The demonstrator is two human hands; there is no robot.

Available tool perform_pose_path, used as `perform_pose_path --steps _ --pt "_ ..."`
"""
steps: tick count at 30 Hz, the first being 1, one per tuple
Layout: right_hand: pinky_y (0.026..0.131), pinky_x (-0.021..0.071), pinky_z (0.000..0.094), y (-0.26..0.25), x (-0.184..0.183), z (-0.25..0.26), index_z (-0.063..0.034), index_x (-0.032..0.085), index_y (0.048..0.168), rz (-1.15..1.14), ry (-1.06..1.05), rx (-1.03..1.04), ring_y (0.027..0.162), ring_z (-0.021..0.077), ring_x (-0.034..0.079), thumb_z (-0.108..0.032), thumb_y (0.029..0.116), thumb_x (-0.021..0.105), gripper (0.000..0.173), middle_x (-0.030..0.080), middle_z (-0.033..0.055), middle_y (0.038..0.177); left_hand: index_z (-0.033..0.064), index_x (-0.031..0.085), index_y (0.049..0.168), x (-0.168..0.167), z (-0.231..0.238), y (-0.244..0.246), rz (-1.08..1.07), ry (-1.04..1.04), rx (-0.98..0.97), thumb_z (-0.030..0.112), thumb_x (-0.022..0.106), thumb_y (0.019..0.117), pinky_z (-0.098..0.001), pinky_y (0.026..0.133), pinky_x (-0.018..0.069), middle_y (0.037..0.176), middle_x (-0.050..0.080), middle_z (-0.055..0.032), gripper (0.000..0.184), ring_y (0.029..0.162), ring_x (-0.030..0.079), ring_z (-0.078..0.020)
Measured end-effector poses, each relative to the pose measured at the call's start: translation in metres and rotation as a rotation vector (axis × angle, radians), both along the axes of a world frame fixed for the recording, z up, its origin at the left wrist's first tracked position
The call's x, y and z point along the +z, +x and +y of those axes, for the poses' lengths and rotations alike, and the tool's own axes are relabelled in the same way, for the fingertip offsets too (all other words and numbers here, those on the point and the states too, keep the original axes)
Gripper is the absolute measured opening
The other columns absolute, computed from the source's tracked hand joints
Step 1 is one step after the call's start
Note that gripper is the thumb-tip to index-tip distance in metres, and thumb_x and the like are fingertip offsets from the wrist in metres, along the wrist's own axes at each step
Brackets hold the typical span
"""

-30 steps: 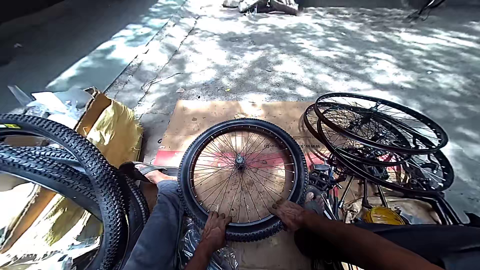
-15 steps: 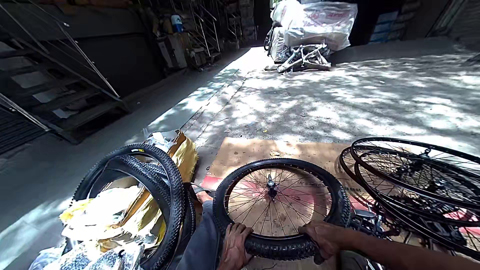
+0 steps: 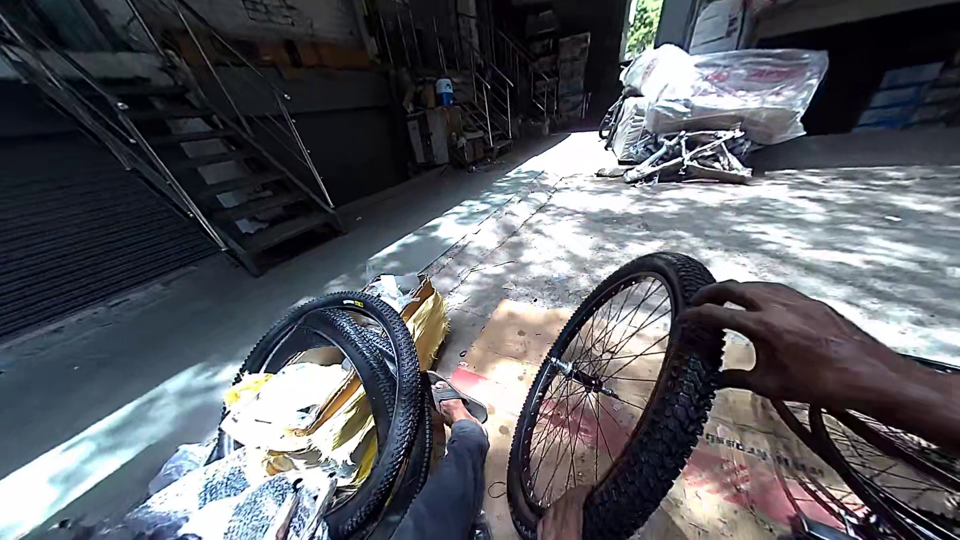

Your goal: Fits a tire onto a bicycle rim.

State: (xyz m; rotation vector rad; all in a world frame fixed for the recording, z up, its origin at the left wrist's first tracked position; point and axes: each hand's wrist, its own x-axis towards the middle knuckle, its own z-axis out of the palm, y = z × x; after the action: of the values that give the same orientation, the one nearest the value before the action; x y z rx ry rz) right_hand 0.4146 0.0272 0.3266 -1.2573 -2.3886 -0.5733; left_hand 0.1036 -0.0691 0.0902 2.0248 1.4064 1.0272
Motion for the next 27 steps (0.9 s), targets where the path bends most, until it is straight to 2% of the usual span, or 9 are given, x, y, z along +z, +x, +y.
perform_pose_path --steps 2,4,8,11,14,17,20,23,27 --pt "0.081 0.0558 0.0593 -0.010 -0.008 0.010 -0.0172 0.069 0.128 0.208 0.064 -0.074 0.106 0.0382 0.065 -0.021 0.0603 0.094 0.072 0.060 0.0159 0.129 0.0043 0.063 0.136 -0.012 0.013 0.007 0.008 0.071 0.017 0.042 0.085 0.0782 -0.0541 0.100 0.0518 0.123 0.072 -0.0116 0.073 0.112 0.069 -0.0287" --pt "0.078 0.0569 0.0571 -0.029 -0.031 0.028 -0.0093 0.062 0.135 0.472 0.100 -0.105 0.101 0.0363 0.066 -0.015 0.0736 0.086 0.066 0.058 0.0186 0.130 0.0018 0.057 0.141 -0.016 0.033 0.017 -0.084 0.074 0.002 0.043 0.086 0.0782 -0.0505 0.101 0.0530 0.124 0.071 -0.0120 0.081 0.112 0.068 -0.0251" --pt "0.091 0.0601 0.0432 -0.091 -0.104 0.053 -0.0163 0.042 0.155 0.994 -0.113 -0.045 0.111 0.0177 0.069 -0.015 0.1004 0.050 0.055 0.065 0.0071 0.133 -0.0016 0.056 0.139 -0.008 0.071 0.045 -0.344 0.001 0.058 0.037 0.085 0.0781 -0.0461 0.090 0.0604 0.120 0.071 -0.0156 0.078 0.103 0.072 -0.0211" --pt "0.095 0.0563 0.0405 -0.126 -0.139 0.047 -0.0205 0.042 0.156 1.363 -0.290 -0.009 0.116 0.0141 0.065 -0.037 0.1106 0.032 0.050 0.061 0.0020 0.140 -0.0021 0.054 0.139 -0.001 0.094 0.056 -0.408 -0.035 0.045 0.042 0.083 0.0796 -0.0401 0.092 0.0599 0.120 0.069 -0.0146 0.080 0.104 0.070 -0.0168" --pt "0.088 0.0621 0.0393 -0.148 -0.155 0.034 -0.0166 0.039 0.155 1.351 -0.315 -0.079 0.105 0.0124 0.070 -0.070 0.0934 0.056 0.083 0.068 0.0017 0.124 -0.0042 0.054 0.138 -0.006 0.091 0.062 -0.449 -0.029 0.086 0.037 0.084 0.0748 -0.0386 0.091 0.0606 0.117 0.070 -0.0149 0.081 0.102 0.071 -0.0162" --pt "0.077 0.0633 0.0414 -0.152 -0.153 0.022 -0.0175 0.043 0.150 1.235 -0.306 -0.275 0.089 0.0106 0.071 -0.057 0.0709 0.085 0.098 0.072 -0.0011 0.104 -0.0065 0.049 0.141 -0.016 0.075 0.072 -0.431 -0.043 0.138 0.028 0.083 0.0717 -0.0394 0.092 0.0593 0.120 0.068 -0.0186 0.085 0.105 0.070 -0.0193" --pt "0.082 0.0633 0.0416 -0.125 -0.158 0.007 -0.0179 0.044 0.150 1.153 -0.378 -0.222 0.094 0.0110 0.071 -0.044 0.0690 0.089 0.097 0.072 0.0010 0.108 -0.0065 0.037 0.150 -0.032 0.060 0.074 -0.263 -0.110 -0.002 0.045 0.082 0.0772 -0.0472 0.108 0.0502 0.140 0.055 -0.0248 0.100 0.128 0.058 -0.0301" --pt "0.084 0.0614 0.0486 -0.084 -0.155 -0.009 -0.0175 0.039 0.155 0.979 -0.489 -0.155 0.096 0.0209 0.073 -0.043 0.0724 0.088 0.099 0.073 0.0101 0.108 -0.0057 0.035 0.153 -0.022 0.070 0.045 -0.141 0.011 -0.188 0.066 0.087 0.0655 -0.0600 0.109 0.0442 0.151 0.041 -0.0325 0.124 0.139 0.043 -0.0453" --pt "0.095 0.0563 0.0545 -0.017 -0.153 -0.048 -0.0115 0.033 0.158 0.677 -0.606 -0.025 0.112 0.0275 0.069 -0.041 0.0799 0.086 0.099 0.070 0.0152 0.124 -0.0139 0.020 0.154 0.086 0.123 -0.015 -0.046 0.327 -0.091 0.053 0.085 0.0766 -0.0530 0.120 0.0330 0.158 0.027 -0.0387 0.121 0.148 0.032 -0.0458"
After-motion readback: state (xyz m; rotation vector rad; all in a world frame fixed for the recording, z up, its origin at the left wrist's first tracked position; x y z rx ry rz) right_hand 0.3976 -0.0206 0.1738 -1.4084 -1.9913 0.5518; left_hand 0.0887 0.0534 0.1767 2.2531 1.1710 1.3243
